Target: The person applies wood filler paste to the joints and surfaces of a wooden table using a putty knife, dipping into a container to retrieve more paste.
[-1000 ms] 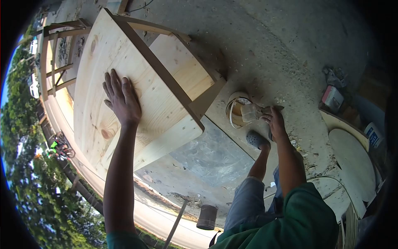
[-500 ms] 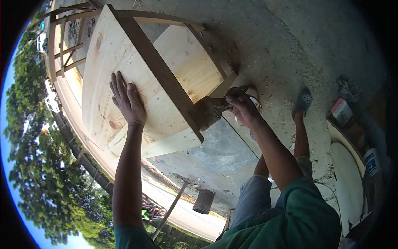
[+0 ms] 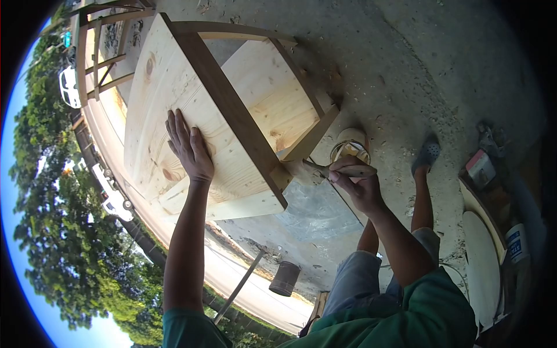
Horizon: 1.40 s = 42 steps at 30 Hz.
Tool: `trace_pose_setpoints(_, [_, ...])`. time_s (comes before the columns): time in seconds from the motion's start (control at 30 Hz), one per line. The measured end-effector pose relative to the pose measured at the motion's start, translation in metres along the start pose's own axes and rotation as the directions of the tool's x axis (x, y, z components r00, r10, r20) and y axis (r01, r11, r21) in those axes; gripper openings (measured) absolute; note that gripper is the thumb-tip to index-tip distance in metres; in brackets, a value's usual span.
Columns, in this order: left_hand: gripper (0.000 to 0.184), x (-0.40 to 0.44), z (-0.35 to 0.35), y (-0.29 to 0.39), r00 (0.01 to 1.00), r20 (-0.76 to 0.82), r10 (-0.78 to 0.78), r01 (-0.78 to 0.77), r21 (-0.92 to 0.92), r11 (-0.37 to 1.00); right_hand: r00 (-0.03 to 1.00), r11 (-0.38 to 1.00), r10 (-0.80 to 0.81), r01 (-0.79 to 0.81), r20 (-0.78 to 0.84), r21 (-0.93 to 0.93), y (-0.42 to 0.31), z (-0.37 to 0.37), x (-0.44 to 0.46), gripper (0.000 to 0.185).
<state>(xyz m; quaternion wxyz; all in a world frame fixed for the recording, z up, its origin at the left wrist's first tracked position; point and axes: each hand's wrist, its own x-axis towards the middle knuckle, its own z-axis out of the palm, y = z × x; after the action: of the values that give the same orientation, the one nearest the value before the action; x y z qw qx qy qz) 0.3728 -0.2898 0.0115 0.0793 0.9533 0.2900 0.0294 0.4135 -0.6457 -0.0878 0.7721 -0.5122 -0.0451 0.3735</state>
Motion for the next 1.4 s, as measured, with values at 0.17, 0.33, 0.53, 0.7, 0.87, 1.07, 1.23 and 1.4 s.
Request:
trace_pose_setpoints(0.17, [0.063,0.002,0.000,0.002,1.000,-0.008,0.009,-0.009,0.022,1.000,0.911,0.921,0.226,-0.315,0.344,0.231,0.005,-0.031,0.076,0.009])
trace_pose_setpoints(0.33, [0.061,0.002,-0.002,0.003,0.999,-0.013,0.041,-0.041,0.051,0.998,0.891,0.923,-0.026,-0.153,0.454,0.353,0.013,0.014,0.216,0.016])
trace_pose_setpoints(0.53, [0.063,0.004,-0.004,0.008,1.000,-0.002,0.026,-0.026,0.051,0.998,0.980,0.991,-0.127,0.117,0.153,0.072,-0.015,0.031,0.251,0.021])
trace_pose_setpoints(0.7, [0.067,0.003,-0.005,0.006,0.999,0.026,-0.025,0.024,0.030,0.999,0.945,0.997,-0.075,0.062,0.319,0.053,-0.006,0.013,0.110,0.020])
trace_pose_setpoints(0.87, [0.069,0.005,-0.005,0.005,0.998,0.038,-0.040,0.040,0.010,0.999,0.853,0.983,0.111,-0.168,0.510,0.067,-0.022,-0.036,0.073,0.015])
trace_pose_setpoints(1.07, [0.069,0.006,-0.009,0.011,0.996,0.071,-0.062,0.061,0.019,0.998,0.695,0.972,0.219,-0.215,0.685,-0.092,-0.048,0.001,0.251,0.016])
trace_pose_setpoints(1.23, [0.069,0.011,-0.011,0.010,0.996,0.088,-0.033,0.031,0.022,0.999,0.727,0.969,0.147,-0.242,0.671,0.050,-0.064,0.037,0.369,0.021])
trace_pose_setpoints(1.4, [0.070,0.009,-0.014,0.008,0.995,0.096,-0.006,0.004,0.024,1.000,0.710,0.960,0.036,-0.220,0.703,0.174,-0.061,0.057,0.458,0.020])
